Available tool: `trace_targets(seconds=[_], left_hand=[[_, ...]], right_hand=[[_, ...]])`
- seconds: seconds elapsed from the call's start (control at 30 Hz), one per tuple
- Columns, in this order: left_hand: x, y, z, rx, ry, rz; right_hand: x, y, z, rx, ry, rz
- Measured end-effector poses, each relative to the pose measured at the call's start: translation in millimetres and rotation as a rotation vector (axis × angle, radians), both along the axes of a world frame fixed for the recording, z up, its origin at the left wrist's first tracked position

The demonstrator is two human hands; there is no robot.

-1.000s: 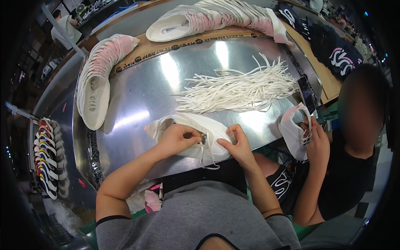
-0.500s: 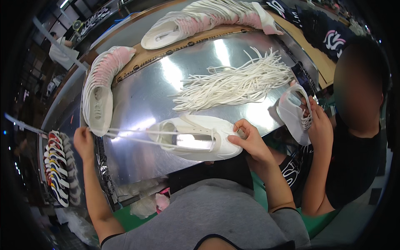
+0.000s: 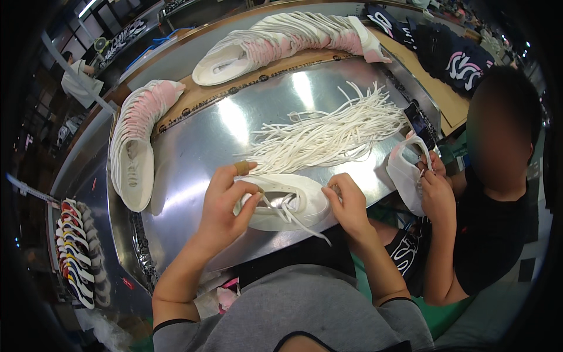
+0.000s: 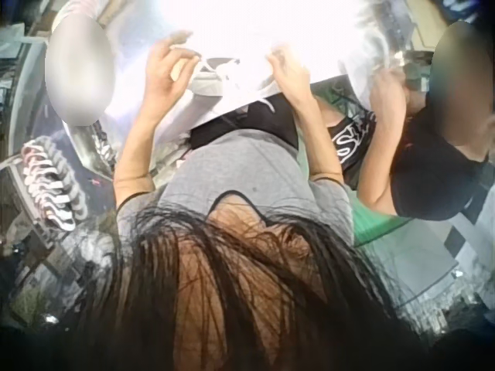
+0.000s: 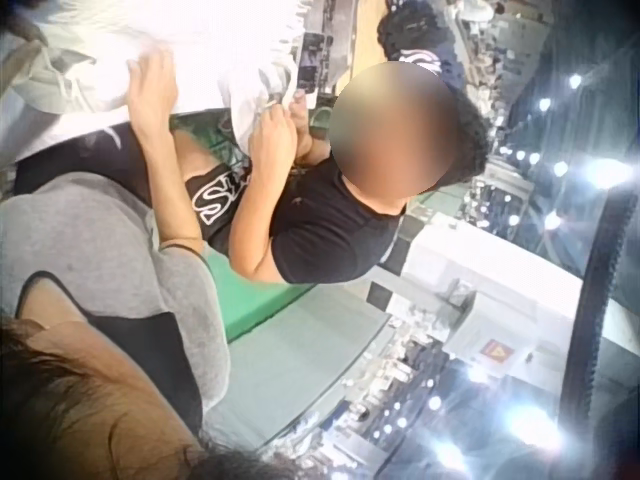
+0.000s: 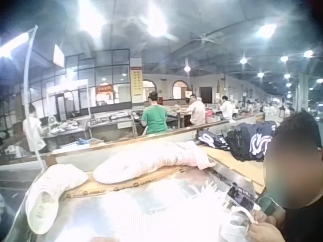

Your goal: The person laces several white and pink athletic shoes by hand while seated at a metal worktable. They thread white laces through the eyelets of the shoes one by one and place them in a stack when finished.

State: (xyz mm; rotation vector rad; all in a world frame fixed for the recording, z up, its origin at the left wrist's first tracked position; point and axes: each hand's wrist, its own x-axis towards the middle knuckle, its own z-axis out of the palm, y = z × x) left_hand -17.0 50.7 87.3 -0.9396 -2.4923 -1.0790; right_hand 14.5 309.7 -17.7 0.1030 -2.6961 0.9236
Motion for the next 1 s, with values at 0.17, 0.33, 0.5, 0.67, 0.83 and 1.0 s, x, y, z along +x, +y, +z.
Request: trace_targets(seconds=[0.17, 0.33, 0.5, 0.67, 0.83, 1.0], left_hand=[[0, 28, -28, -0.003, -0.063, -0.039], [2, 19, -39, 0.013, -0.180, -0.043], [15, -16, -55, -0.123, -0.807, 0.130], [-14, 16, -78, 0.512, -1.617, 0.226], [12, 29, -88, 0.384, -1.174, 0.392], [33, 34, -97, 0.440, -0.831, 0.409]], right_hand=[[7, -37, 24, -0.869, -0.241, 0.318], [2, -46, 4, -1.162, -0.477, 0.238], [-3, -54, -1, -1.204, -0.481, 0.089], [-1, -62, -12, -0.817, -0.368, 0.035], [4, -61, -13, -0.695, -0.325, 0.033], [15, -61, 2, -0.538, -0.379, 0.114]])
